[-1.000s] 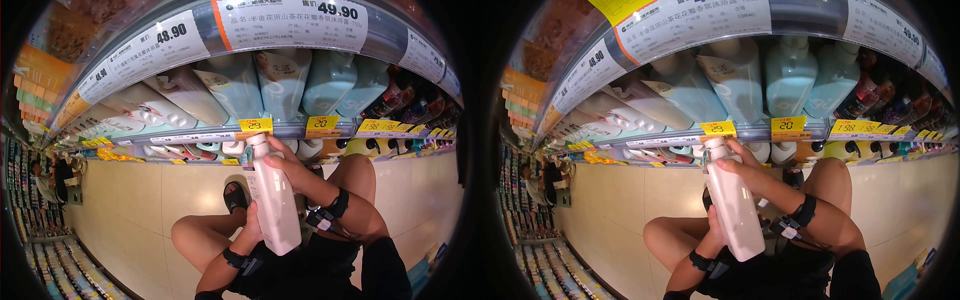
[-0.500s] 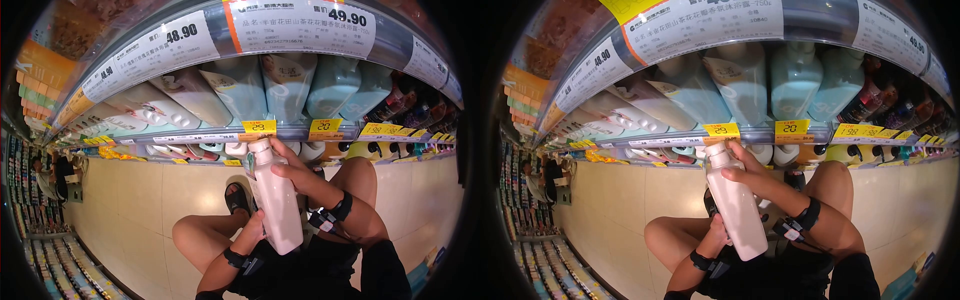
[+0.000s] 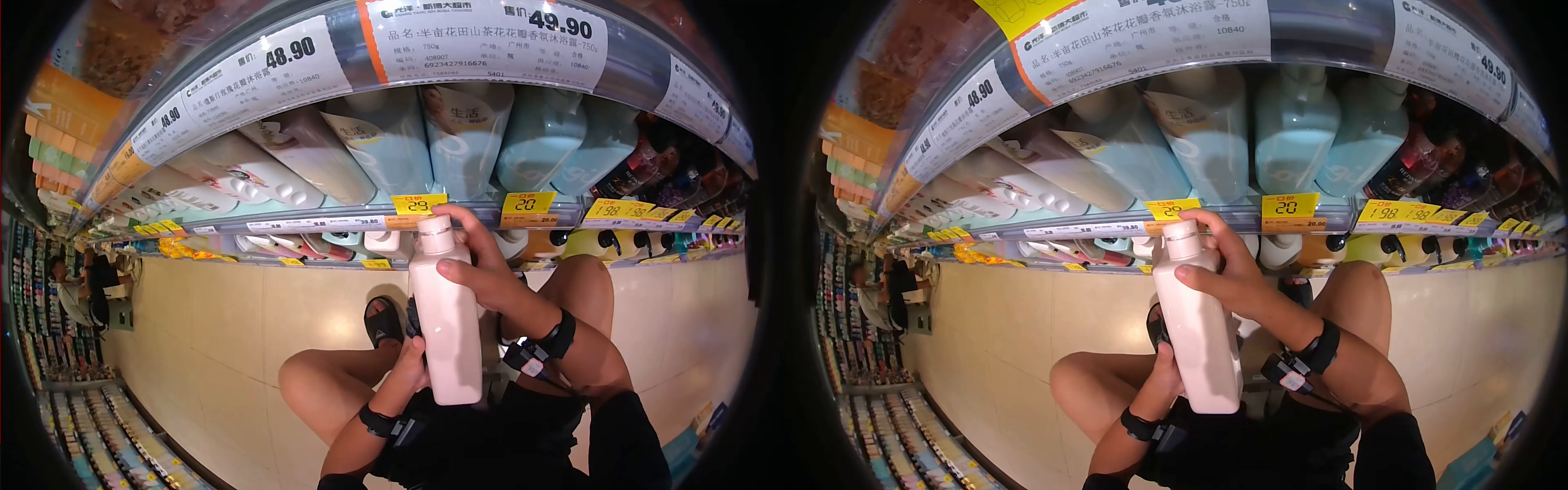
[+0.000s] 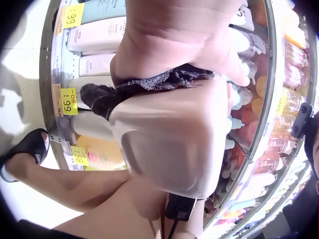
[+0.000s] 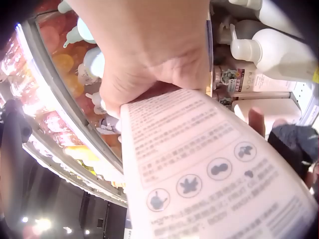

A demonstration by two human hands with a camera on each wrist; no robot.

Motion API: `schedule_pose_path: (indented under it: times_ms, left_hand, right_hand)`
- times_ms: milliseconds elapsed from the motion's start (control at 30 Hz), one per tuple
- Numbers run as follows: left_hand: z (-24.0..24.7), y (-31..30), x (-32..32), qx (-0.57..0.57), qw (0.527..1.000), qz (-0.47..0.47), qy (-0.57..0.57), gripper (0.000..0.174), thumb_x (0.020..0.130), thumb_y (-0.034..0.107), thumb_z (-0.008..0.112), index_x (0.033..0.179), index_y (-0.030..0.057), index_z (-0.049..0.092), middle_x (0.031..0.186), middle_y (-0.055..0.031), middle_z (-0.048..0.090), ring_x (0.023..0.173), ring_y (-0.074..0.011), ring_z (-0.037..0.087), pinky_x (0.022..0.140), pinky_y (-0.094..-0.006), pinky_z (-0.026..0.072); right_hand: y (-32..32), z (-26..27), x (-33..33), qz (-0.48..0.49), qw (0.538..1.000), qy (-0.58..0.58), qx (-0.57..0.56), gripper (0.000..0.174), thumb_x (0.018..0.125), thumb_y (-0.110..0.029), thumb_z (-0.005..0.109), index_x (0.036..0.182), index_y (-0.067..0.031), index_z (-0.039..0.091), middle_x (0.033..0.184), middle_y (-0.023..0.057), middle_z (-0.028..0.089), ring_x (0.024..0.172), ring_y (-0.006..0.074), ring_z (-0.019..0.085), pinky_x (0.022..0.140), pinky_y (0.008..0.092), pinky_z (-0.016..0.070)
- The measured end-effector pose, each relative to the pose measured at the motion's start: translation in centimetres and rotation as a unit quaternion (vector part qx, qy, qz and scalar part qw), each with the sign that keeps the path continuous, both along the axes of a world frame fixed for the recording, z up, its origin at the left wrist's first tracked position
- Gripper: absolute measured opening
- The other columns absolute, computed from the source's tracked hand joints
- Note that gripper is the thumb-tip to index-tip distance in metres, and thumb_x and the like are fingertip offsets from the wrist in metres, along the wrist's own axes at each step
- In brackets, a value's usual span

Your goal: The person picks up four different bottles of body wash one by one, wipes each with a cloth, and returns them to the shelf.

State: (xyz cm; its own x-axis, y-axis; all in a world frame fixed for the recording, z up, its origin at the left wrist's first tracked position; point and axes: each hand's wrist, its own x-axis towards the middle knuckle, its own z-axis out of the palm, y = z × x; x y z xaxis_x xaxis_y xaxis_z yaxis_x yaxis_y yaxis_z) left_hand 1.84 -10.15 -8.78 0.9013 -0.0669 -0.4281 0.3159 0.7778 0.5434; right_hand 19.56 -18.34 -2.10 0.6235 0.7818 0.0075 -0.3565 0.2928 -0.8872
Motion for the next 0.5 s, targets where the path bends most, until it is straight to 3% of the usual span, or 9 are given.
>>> schedule_pose_path:
  times_ms: [33,100,167,233,267,333,367,433,500]
  left_hand:
    - [0.2,0.1,0.2,-0.001,1.0,0.001,-0.001,0.1,0.065,0.075,0.06,0.134,0.0063,0.033,0.121,-0.0145,0.05,0.113,-0.0279,0.051,0.095,-0.0422,0.0438]
    - [0.6,0.4,0.6,0.099,0.991,0.086,-0.024,0.076,0.079,0.034,0.07,0.135,0.0018,0.031,0.126,-0.015,0.049,0.112,-0.024,0.053,0.093,-0.0378,0.0469]
    - [0.6,0.5,0.5,0.07,0.994,0.084,-0.005,0.075,0.078,0.035,0.07,0.134,0.0014,0.033,0.125,-0.0152,0.05,0.111,-0.025,0.054,0.093,-0.0375,0.0463]
    - [0.5,0.7,0.2,0.041,0.996,0.08,0.015,0.075,0.077,0.036,0.069,0.133,0.0011,0.034,0.124,-0.0154,0.05,0.11,-0.026,0.054,0.093,-0.0372,0.0457]
    - [0.5,1.0,0.1,0.001,0.999,0.042,-0.004,0.084,0.072,0.05,0.068,0.133,0.0022,0.035,0.122,-0.0149,0.051,0.11,-0.0269,0.054,0.093,-0.0391,0.0459]
    - [0.8,1.0,0.2,-0.05,0.998,0.013,-0.04,0.098,0.064,0.07,0.062,0.13,0.0014,0.037,0.114,-0.0158,0.054,0.107,-0.0299,0.055,0.09,-0.0424,0.0466]
    - [0.6,0.9,0.4,-0.05,0.998,0.013,-0.039,0.098,0.064,0.07,0.062,0.13,0.0014,0.037,0.114,-0.0158,0.054,0.107,-0.0299,0.055,0.09,-0.0424,0.0466]
    - [-0.2,0.6,0.7,-0.251,0.954,0.002,-0.161,0.098,0.062,0.06,0.068,0.132,-0.0004,0.036,0.121,-0.0211,0.051,0.108,-0.0346,0.054,0.093,-0.0449,0.0449]
    - [-0.7,0.4,0.7,-0.254,0.954,0.0,-0.162,0.102,0.062,0.064,0.066,0.133,-0.0008,0.034,0.122,-0.0226,0.05,0.109,-0.0359,0.054,0.093,-0.047,0.0441]
  right_hand:
    - [0.0,0.1,0.1,-0.016,0.997,-0.051,-0.05,0.069,0.078,-0.019,0.068,0.135,-0.0111,0.03,0.112,0.0144,0.054,0.102,0.0197,0.054,0.087,0.0329,0.044]
    - [0.5,-0.9,-0.2,-0.039,0.99,-0.111,-0.079,0.07,0.078,-0.018,0.069,0.136,-0.0117,0.029,0.114,0.0152,0.052,0.104,0.0202,0.053,0.088,0.0332,0.0438]
    - [0.9,-1.2,-0.4,-0.061,0.978,-0.17,-0.106,0.071,0.078,-0.017,0.069,0.136,-0.0123,0.029,0.117,0.016,0.05,0.105,0.0207,0.052,0.089,0.0336,0.0436]
    - [0.7,-0.5,-0.3,-0.039,0.995,-0.078,-0.052,0.075,0.078,-0.017,0.069,0.137,-0.0139,0.024,0.126,0.0174,0.043,0.108,0.0221,0.05,0.092,0.0344,0.0424]
    - [0.5,0.0,-0.1,-0.039,0.995,-0.077,-0.052,0.075,0.078,-0.017,0.069,0.137,-0.0139,0.024,0.126,0.0174,0.043,0.108,0.0221,0.05,0.092,0.0344,0.0424]
    - [0.2,0.8,0.1,-0.006,0.988,0.153,0.009,0.076,0.079,-0.016,0.068,0.138,-0.0152,0.02,0.131,0.0174,0.038,0.109,0.0227,0.05,0.093,0.0337,0.042]
    - [0.3,0.5,0.0,-0.006,0.988,0.154,0.009,0.076,0.079,-0.016,0.068,0.138,-0.0152,0.02,0.131,0.0174,0.038,0.109,0.0227,0.05,0.093,0.0337,0.042]
    - [0.7,-0.2,-0.4,0.06,0.99,0.122,0.034,0.076,0.08,-0.015,0.067,0.139,-0.0151,0.018,0.125,0.0157,0.044,0.107,0.0198,0.051,0.088,0.0313,0.0442]
    - [0.8,-0.1,-0.6,0.071,0.995,0.068,-0.001,0.073,0.08,-0.018,0.067,0.137,-0.0121,0.022,0.115,0.0141,0.052,0.102,0.0169,0.052,0.084,0.0295,0.046]
